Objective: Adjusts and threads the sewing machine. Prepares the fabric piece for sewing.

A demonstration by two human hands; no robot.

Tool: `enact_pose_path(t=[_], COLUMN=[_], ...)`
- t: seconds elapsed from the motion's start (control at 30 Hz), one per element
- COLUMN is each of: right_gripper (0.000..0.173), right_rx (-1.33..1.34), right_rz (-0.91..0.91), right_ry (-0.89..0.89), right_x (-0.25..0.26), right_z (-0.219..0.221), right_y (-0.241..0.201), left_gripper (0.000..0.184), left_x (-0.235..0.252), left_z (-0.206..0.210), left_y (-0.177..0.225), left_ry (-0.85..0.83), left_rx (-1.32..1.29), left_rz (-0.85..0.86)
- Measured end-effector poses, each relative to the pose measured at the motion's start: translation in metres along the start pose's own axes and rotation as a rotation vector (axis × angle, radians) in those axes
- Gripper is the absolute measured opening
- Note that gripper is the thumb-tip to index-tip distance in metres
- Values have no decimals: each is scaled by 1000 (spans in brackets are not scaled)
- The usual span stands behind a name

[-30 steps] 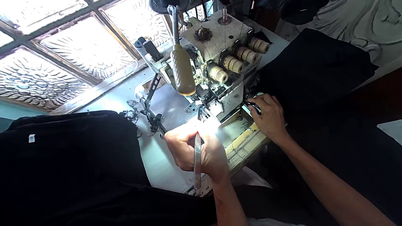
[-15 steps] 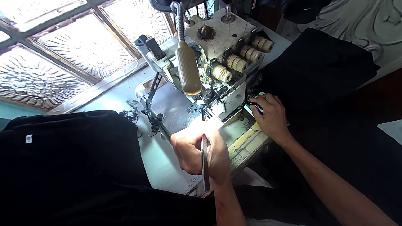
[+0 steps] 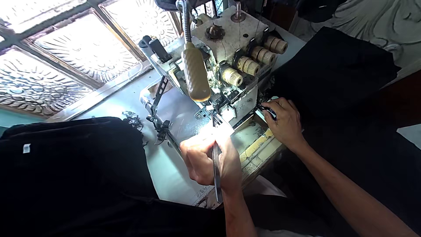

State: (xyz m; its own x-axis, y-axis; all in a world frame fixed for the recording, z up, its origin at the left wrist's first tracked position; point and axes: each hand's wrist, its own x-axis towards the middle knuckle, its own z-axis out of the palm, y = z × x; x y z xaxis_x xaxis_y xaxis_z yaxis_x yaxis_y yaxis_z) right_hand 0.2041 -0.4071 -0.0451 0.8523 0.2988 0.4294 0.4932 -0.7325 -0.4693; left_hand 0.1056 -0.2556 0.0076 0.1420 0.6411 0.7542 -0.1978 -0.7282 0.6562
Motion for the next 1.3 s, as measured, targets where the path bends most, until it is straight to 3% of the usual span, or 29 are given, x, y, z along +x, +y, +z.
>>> enact_pose_path(t=[1.3], right_gripper=[24], right_rx=[4], right_rz=[-7], right_ry=[6], right_x=[0], right_z=[0], right_y=[-1], left_gripper=[11], left_x=[1], left_z=[-1], left_y=[1], left_ry=[-37], left_rx=[9], left_rz=[-7])
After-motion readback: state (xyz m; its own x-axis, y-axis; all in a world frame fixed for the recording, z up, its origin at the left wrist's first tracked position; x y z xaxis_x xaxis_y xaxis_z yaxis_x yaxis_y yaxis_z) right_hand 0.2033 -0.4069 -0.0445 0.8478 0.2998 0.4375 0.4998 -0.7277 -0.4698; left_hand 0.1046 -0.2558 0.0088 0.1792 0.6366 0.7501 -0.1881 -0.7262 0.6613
